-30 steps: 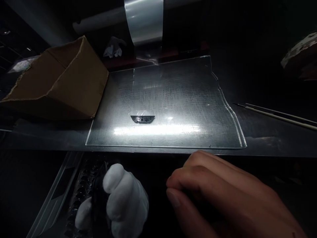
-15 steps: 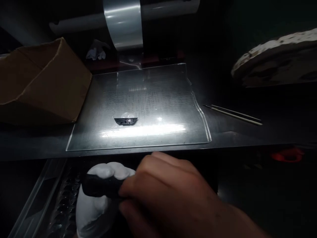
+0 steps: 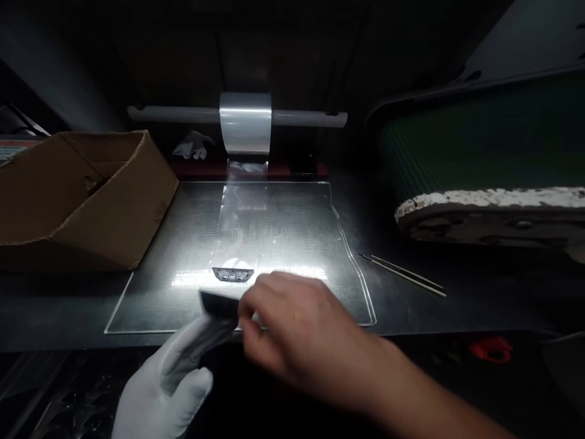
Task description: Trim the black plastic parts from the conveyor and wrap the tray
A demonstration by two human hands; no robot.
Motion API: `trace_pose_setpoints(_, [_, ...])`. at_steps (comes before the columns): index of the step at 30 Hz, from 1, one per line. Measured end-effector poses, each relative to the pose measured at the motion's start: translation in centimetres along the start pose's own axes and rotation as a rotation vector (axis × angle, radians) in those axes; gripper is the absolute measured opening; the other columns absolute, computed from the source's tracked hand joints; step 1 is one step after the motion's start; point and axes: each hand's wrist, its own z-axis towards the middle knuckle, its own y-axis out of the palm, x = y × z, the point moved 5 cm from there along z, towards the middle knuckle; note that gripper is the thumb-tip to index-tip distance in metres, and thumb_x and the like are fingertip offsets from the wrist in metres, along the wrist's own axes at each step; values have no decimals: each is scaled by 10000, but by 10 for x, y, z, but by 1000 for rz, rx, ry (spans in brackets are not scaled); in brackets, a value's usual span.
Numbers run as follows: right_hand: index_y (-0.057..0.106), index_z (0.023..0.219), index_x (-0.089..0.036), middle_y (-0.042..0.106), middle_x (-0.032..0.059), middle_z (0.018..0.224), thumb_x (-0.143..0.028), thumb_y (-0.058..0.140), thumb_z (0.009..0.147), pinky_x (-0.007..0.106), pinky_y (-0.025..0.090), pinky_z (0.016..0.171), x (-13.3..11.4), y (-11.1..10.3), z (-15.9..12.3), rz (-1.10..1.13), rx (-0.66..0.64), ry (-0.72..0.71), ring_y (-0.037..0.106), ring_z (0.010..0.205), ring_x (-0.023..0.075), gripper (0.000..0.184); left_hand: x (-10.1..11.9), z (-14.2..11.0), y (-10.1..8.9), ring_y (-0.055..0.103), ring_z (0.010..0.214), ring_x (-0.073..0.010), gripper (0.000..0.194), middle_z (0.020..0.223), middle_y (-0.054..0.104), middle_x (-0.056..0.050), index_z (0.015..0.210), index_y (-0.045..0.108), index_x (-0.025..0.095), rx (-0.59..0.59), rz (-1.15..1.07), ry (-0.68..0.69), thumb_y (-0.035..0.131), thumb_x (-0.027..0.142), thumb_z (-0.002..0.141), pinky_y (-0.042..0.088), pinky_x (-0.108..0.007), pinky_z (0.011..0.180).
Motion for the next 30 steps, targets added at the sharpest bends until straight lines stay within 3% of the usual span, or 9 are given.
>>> trace_pose_setpoints(4, [657, 884, -164, 663, 19, 823, -159, 566, 939, 303, 380, 675, 47, 3, 55, -244, -108, 68, 570, 733, 161, 107, 11, 26, -16, 776, 1094, -280, 390, 1218, 810, -14, 1292, 756, 371, -76, 473, 201, 738, 384, 903, 609, -331, 981])
trace_pose_setpoints(8, [646, 855, -180, 651, 1, 815, -141, 591, 894, 284, 373, 674, 72, 10, 76, -184, -139, 132, 555, 722, 145, 77, 13, 43, -31, 813, 882, -240, 265, 1043, 848, -7, 1161, 812, 328, -70, 544, 334, 713, 327, 915, 640, -252, 780])
trace_pose_setpoints(10, [644, 842, -185, 608, -15, 772, -154, 612, 881, 268, 375, 656, 76, 10, 72, -36, -86, 202, 534, 696, 132, 60, 9, 46, -40, 813, 889, -241, 248, 1029, 849, 0, 1130, 823, 342, -19, 529, 298, 725, 312, 904, 643, -253, 797])
trace_pose_setpoints(14, [605, 828, -199, 464, -63, 666, -235, 598, 928, 228, 386, 566, 60, 22, 46, 524, -38, 399, 471, 593, 103, 107, 0, 45, -49, 799, 988, -294, 266, 1086, 841, -25, 1137, 826, 354, 115, 329, 42, 762, 358, 879, 655, -342, 873])
trace_pose_setpoints(16, [600, 817, -201, 474, -62, 680, -190, 604, 890, 221, 390, 562, 38, 28, 34, 600, 6, 360, 488, 605, 99, 74, -1, 44, -42, 788, 1015, -333, 435, 1147, 825, -73, 1250, 784, 307, 84, 84, -70, 816, 404, 827, 660, -389, 869])
trace_pose_setpoints(19, [616, 805, -199, 561, -46, 738, -90, 612, 799, 228, 406, 617, 0, 26, 19, 402, 72, 176, 536, 672, 100, 110, 4, 41, -22, 771, 1046, -362, 607, 1190, 802, -127, 1333, 725, 227, -86, -167, -189, 872, 403, 772, 644, -422, 904])
trace_pose_setpoints(21, [622, 815, -203, 600, -42, 756, -74, 600, 809, 245, 427, 654, -17, 22, 8, 275, 71, 116, 556, 689, 106, 131, 7, 36, -14, 763, 1046, -352, 508, 1145, 809, -122, 1243, 758, 202, -159, -173, -256, 872, 371, 778, 629, -415, 915])
trace_pose_setpoints(25, [626, 786, -214, 628, -33, 748, -84, 585, 853, 280, 462, 671, -30, 12, -19, 148, 30, 86, 584, 688, 128, 152, 11, 16, 2, 749, 1008, -309, 353, 1048, 815, -74, 1071, 780, 202, -175, -238, -287, 882, 370, 778, 600, -380, 905])
trace_pose_setpoints(30, [651, 890, -245, 640, -40, 759, -133, 670, 885, 253, 501, 650, -35, -15, -65, 202, 135, 30, 616, 675, 128, 113, 5, -19, 47, 726, 815, -183, 333, 932, 779, -40, 1036, 748, 219, -209, -759, -295, 823, 471, 834, 573, -266, 751])
